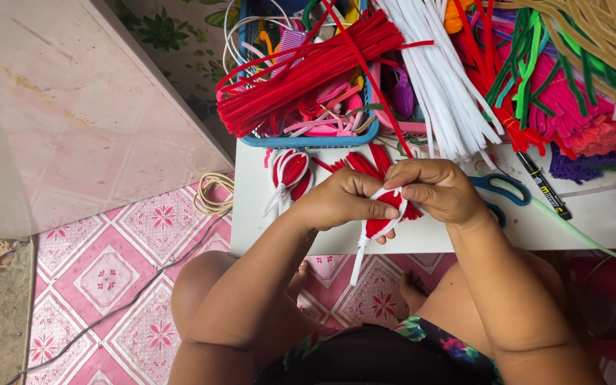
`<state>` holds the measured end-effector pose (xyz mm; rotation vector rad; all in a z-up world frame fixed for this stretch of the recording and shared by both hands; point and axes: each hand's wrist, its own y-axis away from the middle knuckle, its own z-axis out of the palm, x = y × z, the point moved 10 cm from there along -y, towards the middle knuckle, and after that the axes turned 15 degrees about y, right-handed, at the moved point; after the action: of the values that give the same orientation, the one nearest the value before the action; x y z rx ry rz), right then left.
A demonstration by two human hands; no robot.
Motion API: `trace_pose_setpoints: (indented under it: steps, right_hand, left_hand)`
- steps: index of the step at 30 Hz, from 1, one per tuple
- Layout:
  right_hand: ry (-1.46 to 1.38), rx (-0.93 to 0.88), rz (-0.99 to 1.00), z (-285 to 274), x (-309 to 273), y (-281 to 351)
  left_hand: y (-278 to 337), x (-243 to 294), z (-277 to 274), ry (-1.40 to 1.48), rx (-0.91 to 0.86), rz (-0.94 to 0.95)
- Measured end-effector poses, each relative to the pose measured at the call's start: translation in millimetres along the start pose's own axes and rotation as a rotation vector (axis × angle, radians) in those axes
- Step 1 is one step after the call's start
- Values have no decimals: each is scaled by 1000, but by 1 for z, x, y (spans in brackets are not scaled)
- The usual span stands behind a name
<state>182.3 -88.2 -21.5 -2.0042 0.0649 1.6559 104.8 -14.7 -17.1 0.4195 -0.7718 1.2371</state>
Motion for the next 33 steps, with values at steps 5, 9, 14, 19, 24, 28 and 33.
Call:
trace_pose_setpoints:
  steps: [5, 9, 14, 19, 24, 28, 33]
  right_hand:
    - [-4, 36, -26, -3, 4, 3]
    - [19, 62, -58, -4, 3, 3]
    - [34, 132, -13, -10, 7, 1]
    - [233, 208, 118, -23, -5, 4]
    - [346, 166, 378, -18, -1, 8]
    - [378, 166, 368, -25, -10, 9]
    - [503, 263, 415, -45, -26, 15]
  left_hand:
    - [-8, -5, -11, -19, -23, 33]
    - [-11, -8, -16, -66, -27, 45]
    - [-3, 23, -33, -286, 59, 179]
    - [56, 99, -85, -796, 329, 257]
    - [86, 79, -167, -1051, 666, -139]
    - [83, 60, -193, -1109, 756, -210]
    - [84, 58, -204, -1363, 888, -209]
